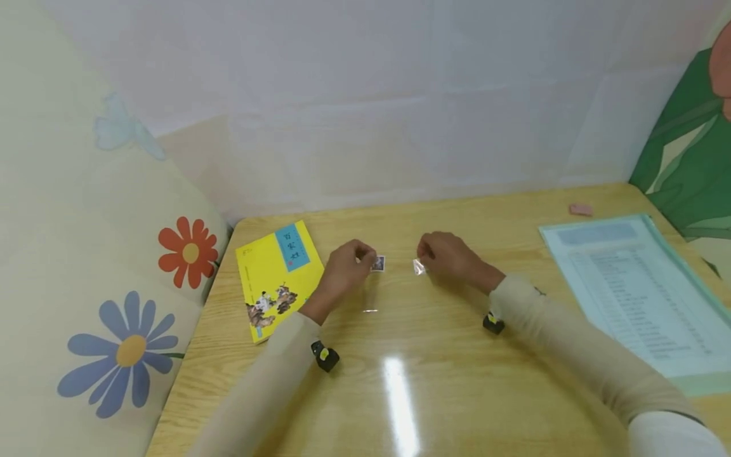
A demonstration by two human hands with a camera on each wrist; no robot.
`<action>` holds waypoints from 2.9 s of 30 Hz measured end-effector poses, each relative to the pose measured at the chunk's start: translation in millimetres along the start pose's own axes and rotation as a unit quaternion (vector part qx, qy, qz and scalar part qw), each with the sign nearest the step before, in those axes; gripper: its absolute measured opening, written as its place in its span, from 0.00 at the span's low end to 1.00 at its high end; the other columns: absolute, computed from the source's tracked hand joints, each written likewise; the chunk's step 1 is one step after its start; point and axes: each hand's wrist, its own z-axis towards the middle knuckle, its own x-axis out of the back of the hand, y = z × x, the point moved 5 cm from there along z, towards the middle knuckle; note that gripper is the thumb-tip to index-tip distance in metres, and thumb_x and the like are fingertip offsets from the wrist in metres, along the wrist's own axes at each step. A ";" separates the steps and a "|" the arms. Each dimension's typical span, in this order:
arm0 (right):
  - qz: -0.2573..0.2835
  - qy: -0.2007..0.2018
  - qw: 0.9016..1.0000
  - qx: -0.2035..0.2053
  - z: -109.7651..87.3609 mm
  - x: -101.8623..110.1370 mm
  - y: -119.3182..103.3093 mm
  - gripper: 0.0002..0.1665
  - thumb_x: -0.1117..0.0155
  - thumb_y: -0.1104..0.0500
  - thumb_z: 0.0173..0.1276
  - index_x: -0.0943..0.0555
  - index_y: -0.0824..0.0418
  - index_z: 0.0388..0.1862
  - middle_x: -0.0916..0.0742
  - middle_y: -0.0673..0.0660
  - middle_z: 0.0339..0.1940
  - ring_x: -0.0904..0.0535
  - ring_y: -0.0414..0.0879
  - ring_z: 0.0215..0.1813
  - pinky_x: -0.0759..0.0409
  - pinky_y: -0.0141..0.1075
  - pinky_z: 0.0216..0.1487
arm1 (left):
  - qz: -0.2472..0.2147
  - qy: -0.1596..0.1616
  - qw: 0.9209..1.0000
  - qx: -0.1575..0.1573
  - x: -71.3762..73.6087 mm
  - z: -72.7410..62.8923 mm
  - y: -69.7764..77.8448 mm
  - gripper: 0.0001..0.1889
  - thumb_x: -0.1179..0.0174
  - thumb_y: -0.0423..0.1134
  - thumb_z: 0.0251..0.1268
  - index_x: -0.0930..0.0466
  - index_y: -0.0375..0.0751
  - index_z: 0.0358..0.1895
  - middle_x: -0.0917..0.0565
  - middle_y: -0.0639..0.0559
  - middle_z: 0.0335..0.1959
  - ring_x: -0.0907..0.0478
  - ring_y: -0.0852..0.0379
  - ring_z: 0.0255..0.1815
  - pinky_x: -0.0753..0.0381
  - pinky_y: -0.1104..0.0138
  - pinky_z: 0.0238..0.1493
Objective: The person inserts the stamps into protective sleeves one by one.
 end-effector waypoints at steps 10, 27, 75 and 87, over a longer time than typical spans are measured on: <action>-0.089 0.049 0.993 0.059 10.7 1.1 -18.4 0.07 0.40 0.59 0.76 0.18 0.62 0.45 0.19 0.55 0.39 0.24 0.49 0.42 0.22 0.42 0.45 | 0.319 -0.103 0.941 0.047 -10.9 -11.8 -1.2 0.22 0.40 0.57 0.71 0.25 0.40 0.29 0.25 0.47 0.23 0.28 0.52 0.22 0.31 0.63 0.21; -0.105 -0.040 0.991 0.072 44.6 -37.9 -64.7 0.23 0.33 0.56 0.72 0.22 0.60 0.64 0.22 0.59 0.51 0.28 0.51 0.50 0.25 0.41 0.47 | 0.347 -0.100 0.933 -0.013 -25.0 -22.9 1.8 0.10 0.41 0.39 0.73 0.22 0.34 0.40 0.25 0.45 0.30 0.27 0.49 0.28 0.24 0.61 0.25; 0.259 0.034 0.954 0.145 -13.8 27.0 -65.1 0.09 0.39 0.50 0.77 0.19 0.50 0.48 0.15 0.55 0.38 0.20 0.47 0.35 0.22 0.42 0.35 | -0.118 -0.076 0.983 -0.117 -9.8 -16.9 23.1 0.05 0.43 0.32 0.75 0.27 0.37 0.47 0.15 0.42 0.43 0.13 0.46 0.37 0.14 0.51 0.39; 0.260 0.064 0.952 0.145 -14.6 29.2 -65.9 0.08 0.40 0.49 0.77 0.19 0.47 0.49 0.15 0.51 0.37 0.19 0.44 0.34 0.21 0.40 0.33 | -0.105 -0.039 0.986 -0.125 -6.1 -20.1 25.3 0.07 0.43 0.38 0.77 0.27 0.40 0.49 0.19 0.44 0.41 0.14 0.51 0.34 0.15 0.61 0.33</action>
